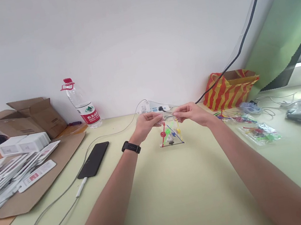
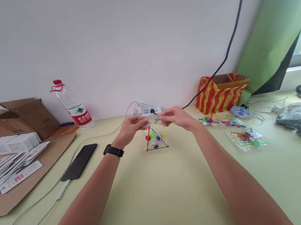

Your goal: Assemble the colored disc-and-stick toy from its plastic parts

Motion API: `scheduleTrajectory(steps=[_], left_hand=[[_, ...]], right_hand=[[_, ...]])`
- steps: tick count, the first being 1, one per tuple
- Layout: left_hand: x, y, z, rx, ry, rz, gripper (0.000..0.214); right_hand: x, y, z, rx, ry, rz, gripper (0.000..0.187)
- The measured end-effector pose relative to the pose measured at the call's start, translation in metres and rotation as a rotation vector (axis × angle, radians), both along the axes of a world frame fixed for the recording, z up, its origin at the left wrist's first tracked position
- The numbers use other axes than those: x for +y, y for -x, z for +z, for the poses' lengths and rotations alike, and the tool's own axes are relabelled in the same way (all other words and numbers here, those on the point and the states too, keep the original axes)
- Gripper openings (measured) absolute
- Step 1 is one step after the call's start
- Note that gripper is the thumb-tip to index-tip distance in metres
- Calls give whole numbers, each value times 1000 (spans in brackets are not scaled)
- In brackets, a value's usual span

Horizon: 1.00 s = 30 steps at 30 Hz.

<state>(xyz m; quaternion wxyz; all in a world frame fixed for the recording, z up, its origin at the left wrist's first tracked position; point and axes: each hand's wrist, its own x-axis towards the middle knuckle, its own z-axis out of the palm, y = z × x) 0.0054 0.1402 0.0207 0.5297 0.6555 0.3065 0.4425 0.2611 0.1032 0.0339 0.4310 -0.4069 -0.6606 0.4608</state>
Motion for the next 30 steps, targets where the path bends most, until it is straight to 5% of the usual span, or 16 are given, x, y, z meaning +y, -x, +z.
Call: scheduleTrajectory(steps=[24, 30], left_hand=[[1, 11, 11, -128, 46, -99, 30], [-3, 5, 17, -78, -80, 27, 34]], right_hand=[[-1, 3, 2, 281, -1, -48, 18], [1, 5, 3, 254, -76, -73, 27]])
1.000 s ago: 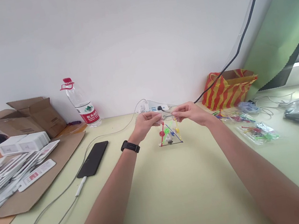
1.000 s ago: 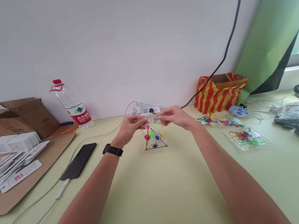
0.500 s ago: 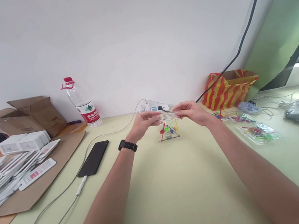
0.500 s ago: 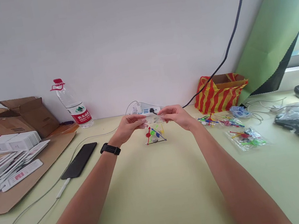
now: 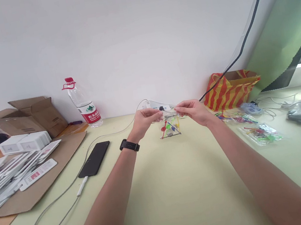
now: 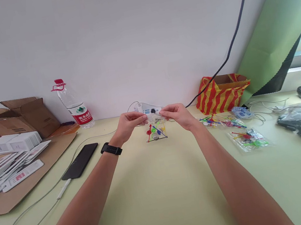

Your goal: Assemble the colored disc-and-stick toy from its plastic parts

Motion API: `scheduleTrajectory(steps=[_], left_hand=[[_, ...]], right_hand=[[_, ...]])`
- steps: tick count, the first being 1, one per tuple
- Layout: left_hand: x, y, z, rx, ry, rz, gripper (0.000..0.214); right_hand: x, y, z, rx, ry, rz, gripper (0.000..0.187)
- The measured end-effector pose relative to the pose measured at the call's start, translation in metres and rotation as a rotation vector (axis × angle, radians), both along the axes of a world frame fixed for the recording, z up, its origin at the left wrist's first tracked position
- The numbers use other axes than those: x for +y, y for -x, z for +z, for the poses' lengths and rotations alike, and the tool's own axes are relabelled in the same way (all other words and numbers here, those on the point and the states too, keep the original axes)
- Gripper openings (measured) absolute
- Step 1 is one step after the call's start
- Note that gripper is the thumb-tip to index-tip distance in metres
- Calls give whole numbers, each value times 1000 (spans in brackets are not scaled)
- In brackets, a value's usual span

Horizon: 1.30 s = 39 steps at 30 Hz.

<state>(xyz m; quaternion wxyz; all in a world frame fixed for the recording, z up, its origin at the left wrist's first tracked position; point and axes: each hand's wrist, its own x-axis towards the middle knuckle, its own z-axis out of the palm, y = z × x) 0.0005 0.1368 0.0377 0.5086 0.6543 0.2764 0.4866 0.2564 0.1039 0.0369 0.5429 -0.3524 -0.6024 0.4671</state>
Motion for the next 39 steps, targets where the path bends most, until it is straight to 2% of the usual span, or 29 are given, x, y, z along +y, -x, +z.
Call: scheduleTrajectory(steps=[4, 6, 15, 25, 32, 39], left_hand=[[-1, 1, 3, 21, -17, -16, 46], [-1, 3, 4, 49, -10, -16, 48], [-2, 3, 8, 186, -58, -51, 38], [-12, 3, 24, 318, -103, -120, 33], [-16, 10, 37, 382, -152, -104, 32], [-14, 13, 37, 359, -128, -80, 35]], right_hand=[[3, -4, -1, -60, -24, -25, 41], [4, -5, -1, -81, -28, -35, 42], [-3, -2, 6, -140, -71, -46, 41], [-17, 18, 22, -451, -135, 72, 43], [-21, 7, 29, -445, -132, 29, 47], [-17, 0, 25, -379, -143, -5, 46]])
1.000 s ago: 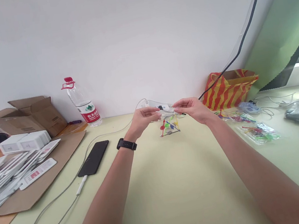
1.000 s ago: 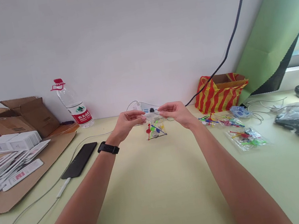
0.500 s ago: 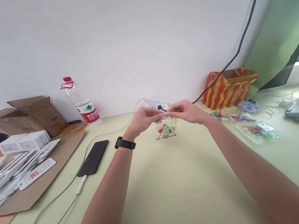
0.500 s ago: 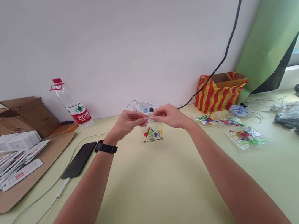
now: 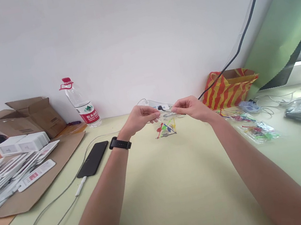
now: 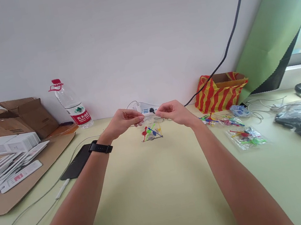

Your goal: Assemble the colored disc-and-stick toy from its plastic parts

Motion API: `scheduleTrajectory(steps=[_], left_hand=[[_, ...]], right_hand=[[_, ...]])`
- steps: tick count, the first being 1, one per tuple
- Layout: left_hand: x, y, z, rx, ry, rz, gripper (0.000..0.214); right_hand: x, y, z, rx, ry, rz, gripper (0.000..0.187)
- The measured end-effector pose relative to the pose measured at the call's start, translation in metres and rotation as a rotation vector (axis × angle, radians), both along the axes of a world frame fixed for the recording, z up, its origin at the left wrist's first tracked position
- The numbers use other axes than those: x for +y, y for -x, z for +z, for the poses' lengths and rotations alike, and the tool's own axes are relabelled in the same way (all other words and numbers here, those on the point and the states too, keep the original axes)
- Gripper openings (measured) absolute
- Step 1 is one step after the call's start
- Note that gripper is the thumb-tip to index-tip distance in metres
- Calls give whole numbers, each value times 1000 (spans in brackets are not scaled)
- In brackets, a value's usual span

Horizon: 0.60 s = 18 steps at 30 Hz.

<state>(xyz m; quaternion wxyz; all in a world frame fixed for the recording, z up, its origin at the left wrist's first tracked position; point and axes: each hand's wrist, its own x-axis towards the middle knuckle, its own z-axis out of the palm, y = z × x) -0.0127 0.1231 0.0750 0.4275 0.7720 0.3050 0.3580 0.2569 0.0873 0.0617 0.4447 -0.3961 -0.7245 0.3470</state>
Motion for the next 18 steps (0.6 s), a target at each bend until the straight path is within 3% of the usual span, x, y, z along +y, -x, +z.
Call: scheduleTrajectory(steps=[9, 18], left_hand=[[-3, -3, 1, -40, -12, -12, 34], [-3, 6, 9, 50, -56, 37, 38]], right_hand=[[-2, 21, -1, 36, -16, -5, 46], [-3, 6, 4, -51, -48, -20, 47]])
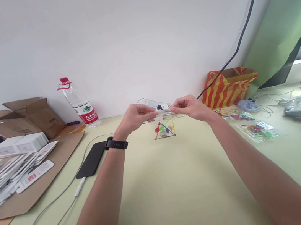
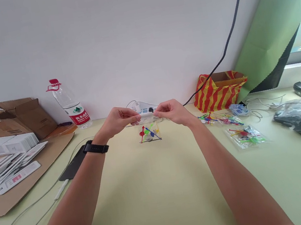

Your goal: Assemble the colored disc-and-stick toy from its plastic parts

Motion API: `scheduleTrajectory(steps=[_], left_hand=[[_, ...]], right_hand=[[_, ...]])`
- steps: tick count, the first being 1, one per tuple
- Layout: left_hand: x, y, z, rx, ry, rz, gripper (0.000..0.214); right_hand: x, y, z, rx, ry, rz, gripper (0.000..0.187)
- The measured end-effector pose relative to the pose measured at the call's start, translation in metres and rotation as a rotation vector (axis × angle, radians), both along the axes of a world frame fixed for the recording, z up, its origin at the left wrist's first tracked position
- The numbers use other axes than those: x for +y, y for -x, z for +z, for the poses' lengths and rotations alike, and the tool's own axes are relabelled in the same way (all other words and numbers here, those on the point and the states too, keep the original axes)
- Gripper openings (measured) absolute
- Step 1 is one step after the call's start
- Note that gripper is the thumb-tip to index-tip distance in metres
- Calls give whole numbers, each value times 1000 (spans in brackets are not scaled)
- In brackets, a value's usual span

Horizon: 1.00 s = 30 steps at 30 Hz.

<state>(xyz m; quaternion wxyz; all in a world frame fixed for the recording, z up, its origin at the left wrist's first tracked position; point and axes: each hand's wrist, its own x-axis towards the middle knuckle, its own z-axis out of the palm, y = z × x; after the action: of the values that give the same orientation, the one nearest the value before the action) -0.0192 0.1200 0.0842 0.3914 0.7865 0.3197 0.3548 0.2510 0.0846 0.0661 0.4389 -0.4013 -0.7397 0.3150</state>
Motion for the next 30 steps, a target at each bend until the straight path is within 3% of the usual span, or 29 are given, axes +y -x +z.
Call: scheduleTrajectory(steps=[6, 10, 19, 30], left_hand=[[-4, -9, -1, 11, -12, -24, 36], [-7, -11, 1, 18, -18, -33, 35], [-4, 0, 5, -28, 4, 26, 38], [-1, 10, 8, -21, 15, 47, 39]], right_hand=[[-6, 21, 4, -139, -176, -9, 36], [-5, 32, 3, -161, -183, 3, 38], [-7, -1, 11, -73, -71, -42, 46], [-9, -10, 14, -25, -15, -2, 44]])
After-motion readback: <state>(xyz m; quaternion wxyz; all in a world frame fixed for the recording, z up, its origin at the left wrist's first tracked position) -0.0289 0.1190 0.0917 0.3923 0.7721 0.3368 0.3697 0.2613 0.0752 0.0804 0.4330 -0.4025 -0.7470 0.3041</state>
